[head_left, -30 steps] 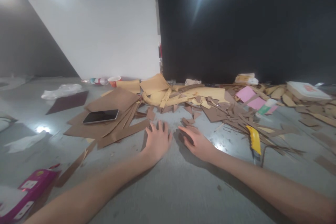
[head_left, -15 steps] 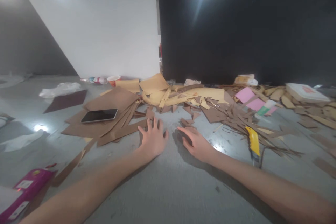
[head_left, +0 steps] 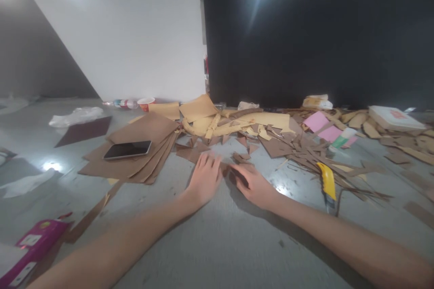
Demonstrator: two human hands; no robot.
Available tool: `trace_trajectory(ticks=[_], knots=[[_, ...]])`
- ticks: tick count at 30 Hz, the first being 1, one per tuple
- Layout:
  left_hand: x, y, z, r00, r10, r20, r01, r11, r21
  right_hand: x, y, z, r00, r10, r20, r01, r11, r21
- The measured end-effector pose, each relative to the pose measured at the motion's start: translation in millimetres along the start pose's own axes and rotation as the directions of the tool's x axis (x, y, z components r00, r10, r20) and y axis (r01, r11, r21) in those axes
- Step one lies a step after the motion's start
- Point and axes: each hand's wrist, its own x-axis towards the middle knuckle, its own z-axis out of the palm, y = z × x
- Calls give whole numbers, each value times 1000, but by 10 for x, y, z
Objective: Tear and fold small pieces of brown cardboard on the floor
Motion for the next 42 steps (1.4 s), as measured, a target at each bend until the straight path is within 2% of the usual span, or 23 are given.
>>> trace_trajectory(ticks=[2, 6, 9, 14, 27, 31, 34, 37, 39, 42], knots=[[2, -17, 14, 999, -27, 19, 28, 1000, -14, 0, -6, -5, 1000, 5, 4, -5, 1000, 0], [13, -14, -8, 999, 28, 44, -26, 998, -58, 6, -25, -21, 1000, 11, 24, -11, 1000, 11], [21, 1, -41, 998, 27, 50, -22, 995, -95, 5, -24, -21, 999, 22, 24, -22, 1000, 11], [15, -6, -45, 999, -22, 30, 25, 995, -93, -2, 20, 17, 1000, 23, 0, -23, 1000, 6], [12, -14, 7, 999, -11, 37, 13, 998, -54, 2, 32, 33, 1000, 4, 4, -4, 1000, -19], [-7, -43, 21, 999, 7, 39, -3, 996, -93, 1, 43, 53, 1000, 5, 8, -5, 1000, -9], [-18, -64, 0, 1000, 20, -5, -20, 988, -156, -6, 40, 37, 1000, 4, -7, -4, 1000, 6], [-15, -58, -37, 993, 102, -64, -115, 962, -249, 14, 54, -38, 996, -38, -75, 35, 998, -44], [-6, -42, -52, 976, 205, -70, -216, 925, -311, 57, 94, -102, 987, -59, -150, 34, 986, -166], [7, -16, -48, 950, 308, -48, -303, 878, -369, 145, 217, -155, 965, 47, -257, -148, 909, -389]])
